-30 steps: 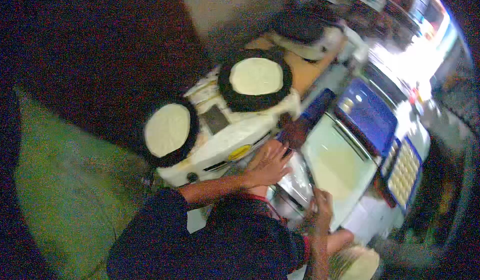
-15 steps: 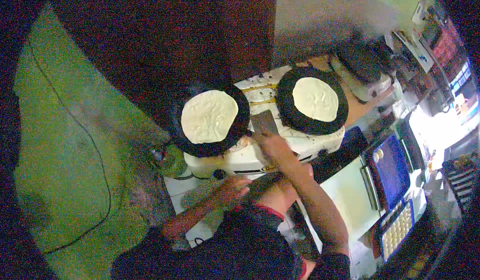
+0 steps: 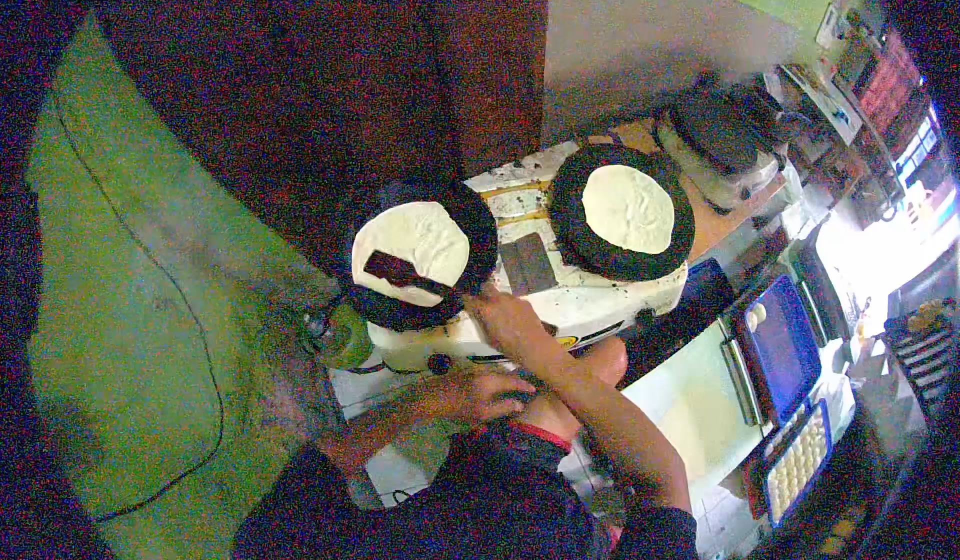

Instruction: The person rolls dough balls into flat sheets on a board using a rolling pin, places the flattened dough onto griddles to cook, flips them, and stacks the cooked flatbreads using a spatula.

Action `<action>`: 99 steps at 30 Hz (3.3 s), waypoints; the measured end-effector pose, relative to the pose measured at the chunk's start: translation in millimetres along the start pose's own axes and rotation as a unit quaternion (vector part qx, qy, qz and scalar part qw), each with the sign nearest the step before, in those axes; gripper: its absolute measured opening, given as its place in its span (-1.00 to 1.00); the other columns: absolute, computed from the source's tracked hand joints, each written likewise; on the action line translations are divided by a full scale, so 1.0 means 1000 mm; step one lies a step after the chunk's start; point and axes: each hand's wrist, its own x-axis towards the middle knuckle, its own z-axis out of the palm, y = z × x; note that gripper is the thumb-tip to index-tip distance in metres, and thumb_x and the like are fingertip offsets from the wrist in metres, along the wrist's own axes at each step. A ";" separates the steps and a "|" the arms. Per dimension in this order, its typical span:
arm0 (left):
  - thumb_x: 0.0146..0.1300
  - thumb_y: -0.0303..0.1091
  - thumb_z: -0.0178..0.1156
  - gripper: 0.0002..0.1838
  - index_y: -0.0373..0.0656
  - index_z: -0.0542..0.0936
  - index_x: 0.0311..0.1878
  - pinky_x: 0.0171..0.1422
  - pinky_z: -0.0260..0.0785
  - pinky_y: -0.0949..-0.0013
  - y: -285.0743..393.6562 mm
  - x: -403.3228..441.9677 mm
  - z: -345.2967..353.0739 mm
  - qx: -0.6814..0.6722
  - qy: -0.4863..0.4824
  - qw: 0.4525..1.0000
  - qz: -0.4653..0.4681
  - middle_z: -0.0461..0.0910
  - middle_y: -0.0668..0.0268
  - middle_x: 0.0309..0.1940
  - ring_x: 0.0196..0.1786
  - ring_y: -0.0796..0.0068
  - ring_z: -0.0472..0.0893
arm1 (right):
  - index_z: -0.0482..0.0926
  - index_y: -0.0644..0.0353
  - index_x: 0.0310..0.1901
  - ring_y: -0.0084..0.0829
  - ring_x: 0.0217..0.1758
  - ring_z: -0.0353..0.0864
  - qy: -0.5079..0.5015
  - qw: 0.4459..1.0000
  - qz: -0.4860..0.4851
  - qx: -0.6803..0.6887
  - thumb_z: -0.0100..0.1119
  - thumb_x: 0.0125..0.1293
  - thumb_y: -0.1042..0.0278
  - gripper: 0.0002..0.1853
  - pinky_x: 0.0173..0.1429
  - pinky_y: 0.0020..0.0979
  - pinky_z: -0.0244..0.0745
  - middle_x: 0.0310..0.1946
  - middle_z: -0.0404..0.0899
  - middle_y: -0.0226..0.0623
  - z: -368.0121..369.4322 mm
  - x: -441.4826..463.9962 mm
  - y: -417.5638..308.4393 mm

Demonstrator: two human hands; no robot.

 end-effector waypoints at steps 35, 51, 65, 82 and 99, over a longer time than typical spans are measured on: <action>0.30 -0.58 0.09 -0.62 -0.09 0.67 0.13 0.42 0.32 0.09 0.044 0.125 -0.262 0.291 0.365 0.866 0.179 0.68 0.22 0.13 0.24 0.20 0.62 | 0.41 -0.05 0.38 0.10 -0.11 0.68 0.080 0.992 0.084 0.049 0.04 0.39 0.37 -0.49 -0.02 0.01 0.64 0.05 0.53 0.11 -0.018 0.003 -0.005; 0.49 -0.26 0.13 -0.66 -0.23 0.55 0.20 0.05 0.52 0.41 0.246 0.215 0.400 -0.315 -0.423 0.848 -0.042 0.66 0.26 0.01 0.03 0.42 0.66 | 0.57 0.18 0.17 0.01 -0.03 0.66 0.415 0.446 0.781 -0.137 0.13 0.38 0.41 -0.66 0.09 -0.18 0.57 -0.11 0.66 0.00 -0.060 -0.637 -0.288; 0.36 0.00 0.14 -0.52 -0.32 0.72 -0.18 -0.27 0.46 0.27 0.293 0.143 0.662 -0.152 -0.501 0.852 -0.018 0.68 0.25 -0.49 -0.49 0.37 0.57 | 0.60 0.14 0.21 -0.60 -0.43 0.54 0.539 0.359 0.744 0.167 0.37 0.25 0.43 -0.54 -0.33 -0.48 0.53 -0.17 0.59 -0.37 0.060 -0.792 -0.352; 0.15 -0.10 0.35 -0.64 -0.22 0.77 -0.19 0.04 0.57 0.14 0.286 0.132 0.645 -0.006 -0.341 0.935 0.100 0.75 -0.01 -0.29 -0.20 0.09 0.76 | 0.66 0.23 -0.16 -0.26 -0.35 0.72 0.621 0.144 0.757 -0.145 0.30 0.33 0.23 -0.77 -0.18 -0.25 0.59 -0.40 0.71 -0.18 0.105 -0.782 -0.291; 0.33 -0.34 0.19 -0.67 -0.35 0.49 0.06 0.50 0.13 -0.23 0.017 0.230 0.285 0.342 -0.332 0.795 0.375 0.36 -0.14 0.33 0.44 -0.05 0.34 | 0.68 0.13 0.01 -0.21 -0.03 0.73 0.474 0.510 0.711 -0.100 0.27 0.29 0.35 -0.73 0.28 -0.08 0.50 -0.14 0.75 -0.22 0.093 -0.620 -0.173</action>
